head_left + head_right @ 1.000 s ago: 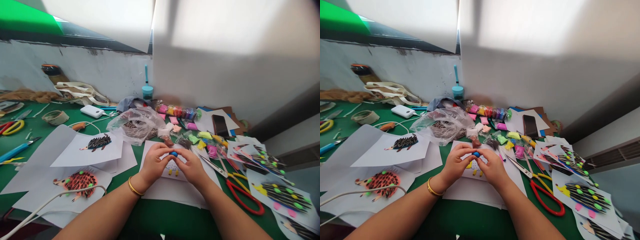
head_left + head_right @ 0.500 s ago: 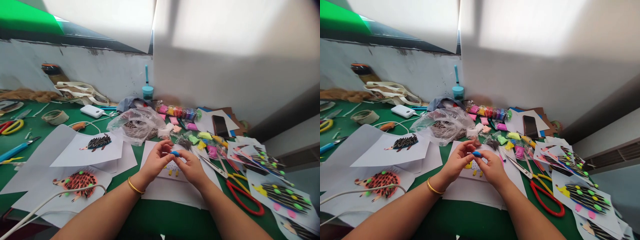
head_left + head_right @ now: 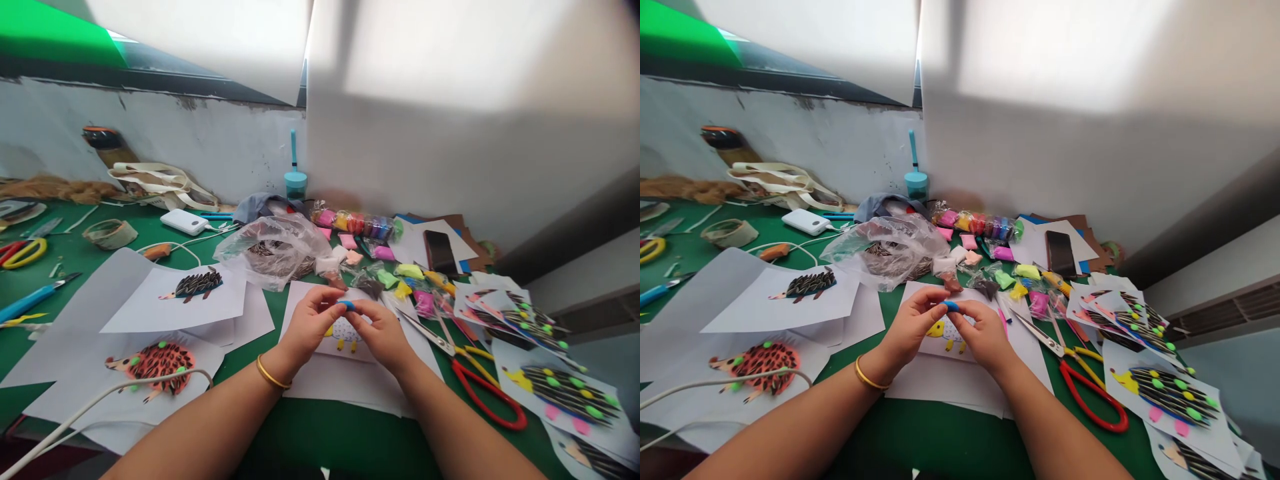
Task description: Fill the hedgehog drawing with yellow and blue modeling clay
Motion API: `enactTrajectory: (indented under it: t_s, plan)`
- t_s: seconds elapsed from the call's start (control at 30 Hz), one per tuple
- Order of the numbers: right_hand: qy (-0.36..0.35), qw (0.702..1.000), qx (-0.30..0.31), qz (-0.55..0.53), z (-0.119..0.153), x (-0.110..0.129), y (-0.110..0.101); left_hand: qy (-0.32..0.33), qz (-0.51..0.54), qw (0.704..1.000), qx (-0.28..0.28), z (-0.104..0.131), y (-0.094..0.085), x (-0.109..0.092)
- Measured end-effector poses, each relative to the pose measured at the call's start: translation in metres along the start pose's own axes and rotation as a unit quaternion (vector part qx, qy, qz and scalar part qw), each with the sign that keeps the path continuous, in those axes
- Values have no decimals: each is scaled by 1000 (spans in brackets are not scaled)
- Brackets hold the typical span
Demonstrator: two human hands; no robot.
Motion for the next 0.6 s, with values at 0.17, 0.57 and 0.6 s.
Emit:
enactTrajectory:
  t_s: [0.17, 0.57, 0.6]
  plan:
    - [-25, 995, -4, 99, 1, 6, 0, 49, -121, 991, 17, -1, 3, -12]
    - [-2, 999, 15, 45, 0, -2, 2, 48, -117, 992, 30, 0, 7, -9]
    - [-3, 998, 15, 66, 0, -1, 3, 57, -137, 988, 33, 0, 8, -10]
Point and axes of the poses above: each hand's wrist, its own z-axis away from the middle knuckle, its own y-axis out of the palm, x = y × z, the point moved 10 cm from there along -z, towards the middle knuckle, and after that the axes turned 6 degrees about -z, right-handed, at the moved point
